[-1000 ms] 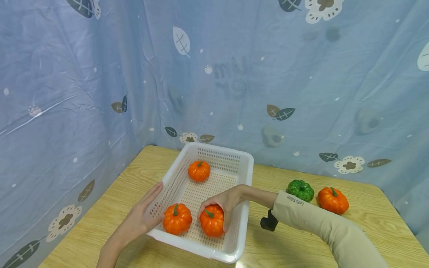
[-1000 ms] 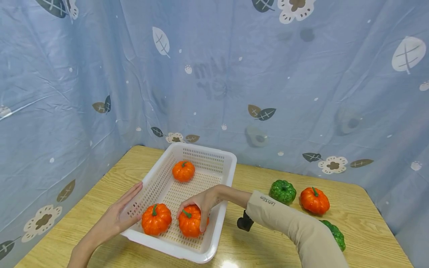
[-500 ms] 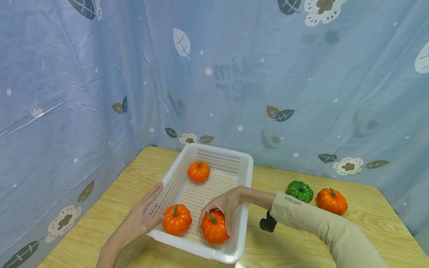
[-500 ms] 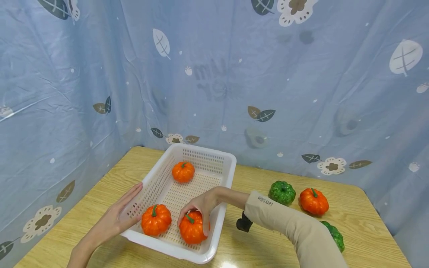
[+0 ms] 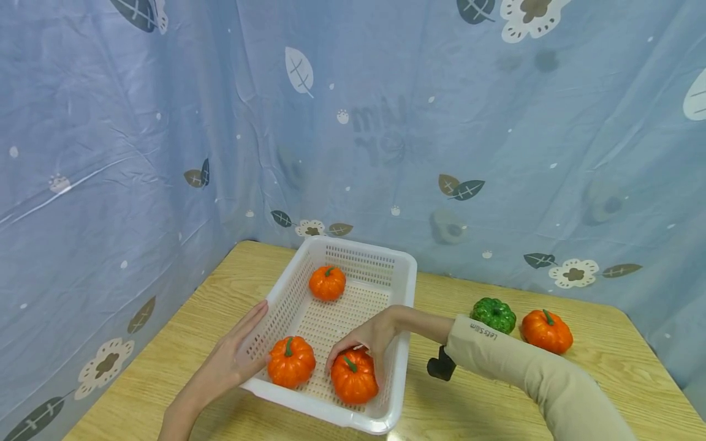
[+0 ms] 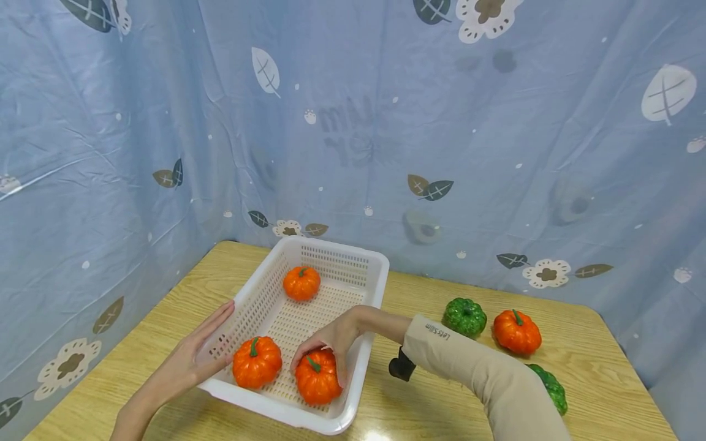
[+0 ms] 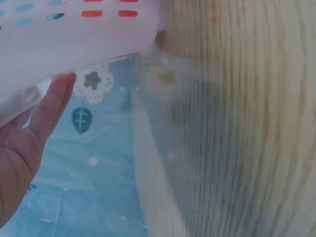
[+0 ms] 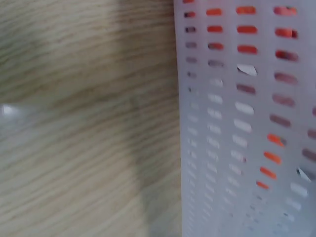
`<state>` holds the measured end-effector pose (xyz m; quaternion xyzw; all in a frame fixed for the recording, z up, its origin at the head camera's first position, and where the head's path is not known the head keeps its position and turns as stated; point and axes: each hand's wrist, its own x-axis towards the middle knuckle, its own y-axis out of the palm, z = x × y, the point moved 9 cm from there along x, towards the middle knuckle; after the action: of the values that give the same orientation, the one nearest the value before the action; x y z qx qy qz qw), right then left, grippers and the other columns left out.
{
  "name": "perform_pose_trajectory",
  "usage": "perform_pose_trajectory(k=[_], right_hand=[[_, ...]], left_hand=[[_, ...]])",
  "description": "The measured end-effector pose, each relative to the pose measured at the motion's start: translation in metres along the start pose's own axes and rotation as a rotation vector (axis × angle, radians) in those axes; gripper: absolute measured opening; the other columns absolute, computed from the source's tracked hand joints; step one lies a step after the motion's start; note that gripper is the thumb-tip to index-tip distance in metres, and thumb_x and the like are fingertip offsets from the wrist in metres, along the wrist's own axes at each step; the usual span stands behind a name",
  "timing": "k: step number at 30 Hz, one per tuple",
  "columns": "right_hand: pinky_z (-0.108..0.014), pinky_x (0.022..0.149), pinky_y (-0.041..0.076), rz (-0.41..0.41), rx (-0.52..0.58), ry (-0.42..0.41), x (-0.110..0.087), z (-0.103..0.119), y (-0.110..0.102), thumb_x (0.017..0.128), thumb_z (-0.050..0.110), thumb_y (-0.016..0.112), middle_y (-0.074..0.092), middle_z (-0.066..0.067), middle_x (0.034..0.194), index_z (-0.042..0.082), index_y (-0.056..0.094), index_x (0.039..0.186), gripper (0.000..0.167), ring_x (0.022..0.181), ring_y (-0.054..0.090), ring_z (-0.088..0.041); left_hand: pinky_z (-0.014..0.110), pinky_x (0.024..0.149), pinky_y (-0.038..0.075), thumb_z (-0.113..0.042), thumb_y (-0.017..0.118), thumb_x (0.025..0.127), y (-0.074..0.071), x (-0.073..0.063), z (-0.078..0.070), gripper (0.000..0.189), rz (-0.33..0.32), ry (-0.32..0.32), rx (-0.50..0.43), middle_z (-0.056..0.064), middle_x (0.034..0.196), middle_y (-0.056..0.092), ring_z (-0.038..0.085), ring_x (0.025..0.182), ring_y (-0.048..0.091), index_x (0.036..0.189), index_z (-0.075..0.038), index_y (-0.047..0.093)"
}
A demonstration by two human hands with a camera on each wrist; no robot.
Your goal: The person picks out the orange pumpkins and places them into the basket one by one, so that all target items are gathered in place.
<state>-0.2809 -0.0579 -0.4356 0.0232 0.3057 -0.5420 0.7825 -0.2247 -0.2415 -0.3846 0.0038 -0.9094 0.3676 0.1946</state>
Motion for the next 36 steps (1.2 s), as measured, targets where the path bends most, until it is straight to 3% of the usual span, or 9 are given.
perform_pose_trajectory(k=[2,9,12,16,19,25,28,31,36], right_hand=[[-0.022,0.106,0.031,-0.002,0.036,0.007,-0.003,-0.001,-0.003,0.071,-0.017,0.074,0.04,0.006,0.143,0.005,0.036,0.145,0.086,0.124,0.037,0.002],[-0.025,0.1,0.041,-0.05,0.156,0.005,-0.008,-0.004,-0.012,0.072,-0.022,0.07,0.053,0.012,0.126,0.0,0.044,0.139,0.075,0.118,0.047,-0.002],[-0.026,0.101,0.041,-0.048,0.168,-0.005,-0.007,-0.004,-0.011,0.072,-0.022,0.069,0.053,0.009,0.131,-0.001,0.044,0.139,0.074,0.121,0.046,-0.003],[-0.026,0.102,0.039,-0.045,0.17,-0.003,-0.006,-0.004,-0.01,0.073,-0.022,0.068,0.047,0.002,0.143,0.0,0.042,0.142,0.077,0.126,0.042,-0.001],[-0.025,0.102,0.038,-0.048,0.168,0.009,-0.005,-0.005,-0.01,0.074,-0.021,0.068,0.041,-0.001,0.148,0.002,0.041,0.143,0.078,0.127,0.04,0.001],[-0.025,0.105,0.035,-0.074,0.168,-0.01,-0.006,0.0,-0.014,0.073,-0.021,0.069,0.041,-0.008,0.148,0.001,0.041,0.143,0.079,0.129,0.04,-0.003],[-0.027,0.107,0.033,-0.102,0.138,-0.021,-0.012,0.004,-0.018,0.074,-0.018,0.071,0.041,-0.011,0.148,0.001,0.042,0.142,0.077,0.131,0.04,-0.008],[-0.03,0.109,0.033,-0.13,0.108,-0.023,-0.02,0.007,-0.022,0.075,-0.015,0.072,0.041,-0.011,0.148,0.002,0.043,0.142,0.075,0.133,0.04,-0.012],[-0.035,0.11,0.033,-0.181,0.096,-0.037,-0.033,0.009,-0.028,0.076,-0.011,0.074,0.043,-0.008,0.148,0.001,0.045,0.141,0.072,0.134,0.04,-0.018]], left_hand=[[0.064,0.102,0.028,-0.018,0.074,0.08,0.0,0.0,0.001,0.083,0.002,-0.002,0.002,0.013,0.155,0.028,0.038,0.136,0.029,0.15,-0.007,0.032],[0.064,0.101,0.029,-0.018,0.074,0.08,0.0,0.0,0.001,0.082,0.0,0.003,0.001,0.012,0.155,0.028,0.036,0.137,0.029,0.15,-0.008,0.031],[0.063,0.102,0.028,-0.019,0.074,0.08,0.0,0.0,0.001,0.082,0.001,0.001,0.014,0.011,0.155,0.028,0.034,0.138,0.029,0.15,-0.008,0.031],[0.034,0.11,0.025,-0.02,0.074,0.08,-0.001,-0.001,0.0,0.082,-0.006,0.003,0.026,0.009,0.155,0.029,0.02,0.14,0.026,0.15,-0.009,0.032],[0.012,0.104,0.016,-0.019,0.074,0.08,-0.002,-0.001,-0.002,0.081,-0.018,0.024,0.023,0.01,0.154,0.031,0.013,0.139,0.025,0.149,-0.008,0.033],[0.005,0.102,0.014,-0.017,0.074,0.08,-0.004,-0.001,-0.008,0.079,-0.046,0.079,0.021,0.016,0.152,0.033,0.012,0.138,0.025,0.148,-0.005,0.035],[0.005,0.101,0.013,-0.018,0.074,0.08,-0.003,-0.002,-0.007,0.08,-0.042,0.069,0.013,0.014,0.153,0.032,0.006,0.138,0.023,0.148,-0.006,0.035],[0.01,0.103,0.016,-0.019,0.075,0.08,-0.002,-0.002,-0.005,0.08,-0.033,0.049,0.015,0.012,0.153,0.032,0.013,0.139,0.025,0.149,-0.007,0.035],[0.051,0.106,0.029,-0.019,0.074,0.08,-0.003,-0.001,-0.005,0.08,-0.019,0.039,0.012,0.013,0.153,0.032,0.036,0.136,0.031,0.149,-0.007,0.034]])
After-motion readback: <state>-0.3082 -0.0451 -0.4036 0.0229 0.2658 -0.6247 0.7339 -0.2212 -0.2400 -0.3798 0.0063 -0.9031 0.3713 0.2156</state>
